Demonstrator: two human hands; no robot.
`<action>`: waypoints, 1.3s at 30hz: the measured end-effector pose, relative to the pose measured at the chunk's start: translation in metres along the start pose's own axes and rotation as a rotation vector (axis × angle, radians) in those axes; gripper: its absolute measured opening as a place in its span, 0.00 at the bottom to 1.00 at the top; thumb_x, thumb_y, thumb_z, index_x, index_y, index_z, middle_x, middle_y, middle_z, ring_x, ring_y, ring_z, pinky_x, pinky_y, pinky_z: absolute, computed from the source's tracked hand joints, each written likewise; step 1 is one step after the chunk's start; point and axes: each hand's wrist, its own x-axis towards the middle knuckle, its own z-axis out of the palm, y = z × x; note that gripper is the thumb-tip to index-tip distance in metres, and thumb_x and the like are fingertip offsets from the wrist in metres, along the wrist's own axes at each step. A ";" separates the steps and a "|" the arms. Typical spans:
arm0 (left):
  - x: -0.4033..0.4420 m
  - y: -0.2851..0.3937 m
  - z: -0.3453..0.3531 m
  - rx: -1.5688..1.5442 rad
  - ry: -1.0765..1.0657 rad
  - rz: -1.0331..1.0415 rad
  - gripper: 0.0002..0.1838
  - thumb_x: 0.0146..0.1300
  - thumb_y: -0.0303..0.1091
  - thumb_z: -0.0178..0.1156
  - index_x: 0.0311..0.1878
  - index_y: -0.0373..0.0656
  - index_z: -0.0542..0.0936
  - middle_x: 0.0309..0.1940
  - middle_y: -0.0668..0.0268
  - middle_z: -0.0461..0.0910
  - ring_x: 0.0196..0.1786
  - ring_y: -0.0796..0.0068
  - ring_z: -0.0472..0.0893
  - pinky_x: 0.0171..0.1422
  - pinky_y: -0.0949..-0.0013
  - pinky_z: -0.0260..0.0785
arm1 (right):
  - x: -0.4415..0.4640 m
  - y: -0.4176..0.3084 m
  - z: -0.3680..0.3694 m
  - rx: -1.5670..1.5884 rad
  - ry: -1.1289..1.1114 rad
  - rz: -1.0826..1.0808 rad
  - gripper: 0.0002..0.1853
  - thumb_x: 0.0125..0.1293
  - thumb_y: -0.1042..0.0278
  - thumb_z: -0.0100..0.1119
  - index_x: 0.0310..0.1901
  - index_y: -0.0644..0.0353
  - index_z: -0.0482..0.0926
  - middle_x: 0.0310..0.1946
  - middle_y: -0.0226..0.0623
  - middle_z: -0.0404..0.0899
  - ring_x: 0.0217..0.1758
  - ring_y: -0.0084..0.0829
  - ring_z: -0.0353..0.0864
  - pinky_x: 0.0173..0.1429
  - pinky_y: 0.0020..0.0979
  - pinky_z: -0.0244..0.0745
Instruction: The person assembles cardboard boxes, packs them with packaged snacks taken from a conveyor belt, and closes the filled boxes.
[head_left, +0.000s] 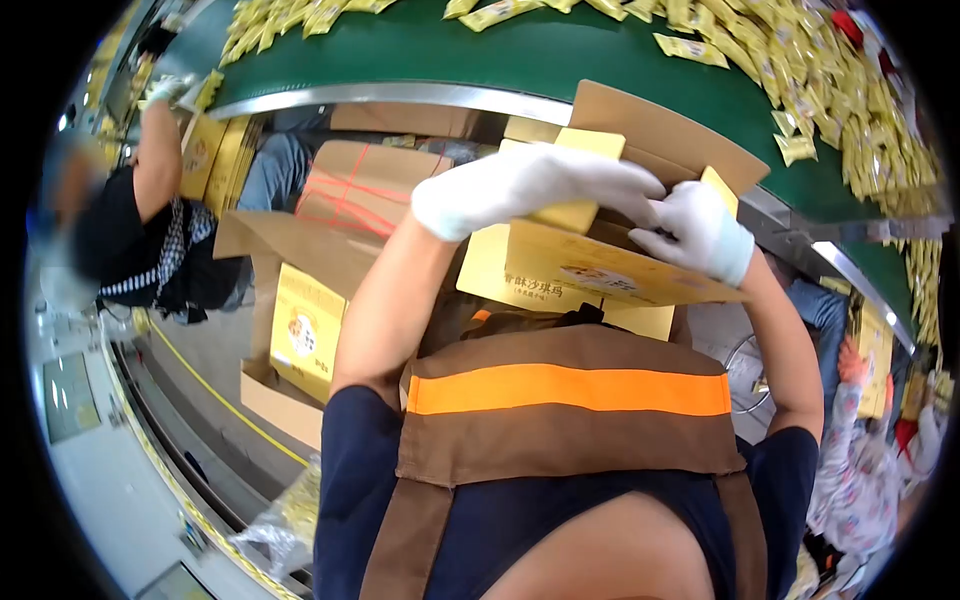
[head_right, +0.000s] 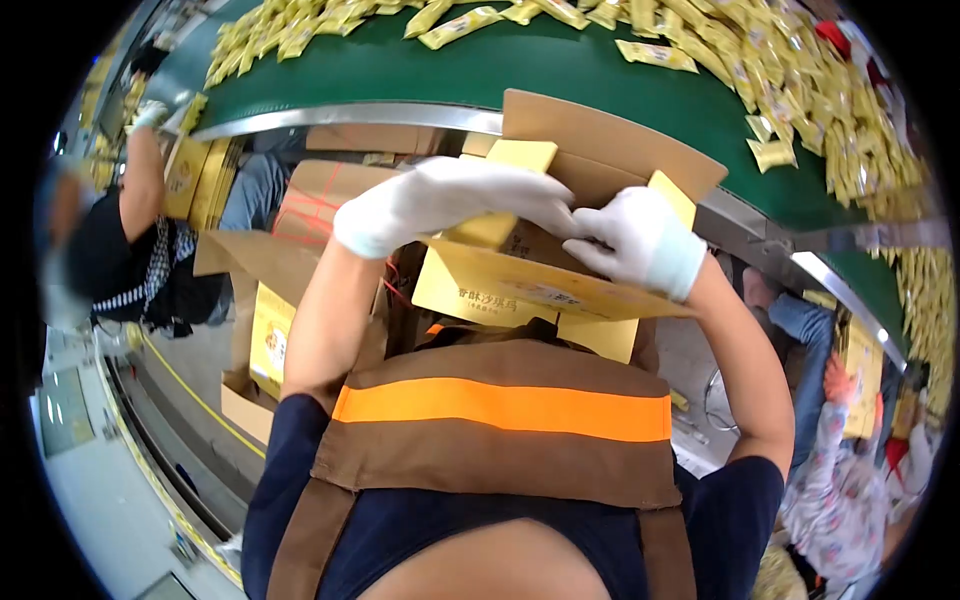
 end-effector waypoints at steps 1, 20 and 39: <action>0.008 -0.005 0.008 -0.042 -0.055 -0.046 0.41 0.71 0.58 0.45 0.73 0.30 0.63 0.66 0.46 0.73 0.68 0.58 0.73 0.74 0.60 0.59 | -0.003 -0.003 0.000 -0.155 -0.082 0.043 0.09 0.57 0.62 0.69 0.37 0.53 0.81 0.25 0.42 0.79 0.31 0.45 0.81 0.39 0.42 0.75; 0.008 -0.019 -0.002 1.247 0.409 -0.276 0.31 0.66 0.58 0.57 0.58 0.40 0.79 0.52 0.52 0.82 0.55 0.50 0.80 0.62 0.55 0.70 | -0.115 0.065 0.111 1.359 1.177 0.903 0.17 0.76 0.57 0.51 0.52 0.63 0.78 0.44 0.34 0.82 0.45 0.24 0.79 0.49 0.31 0.75; 0.006 -0.033 0.018 1.248 0.905 -0.018 0.25 0.66 0.33 0.59 0.67 0.41 0.73 0.62 0.49 0.74 0.66 0.48 0.72 0.70 0.54 0.65 | 0.017 -0.080 0.020 -0.113 -0.259 0.112 0.14 0.67 0.55 0.58 0.41 0.57 0.73 0.22 0.46 0.79 0.28 0.53 0.81 0.33 0.49 0.76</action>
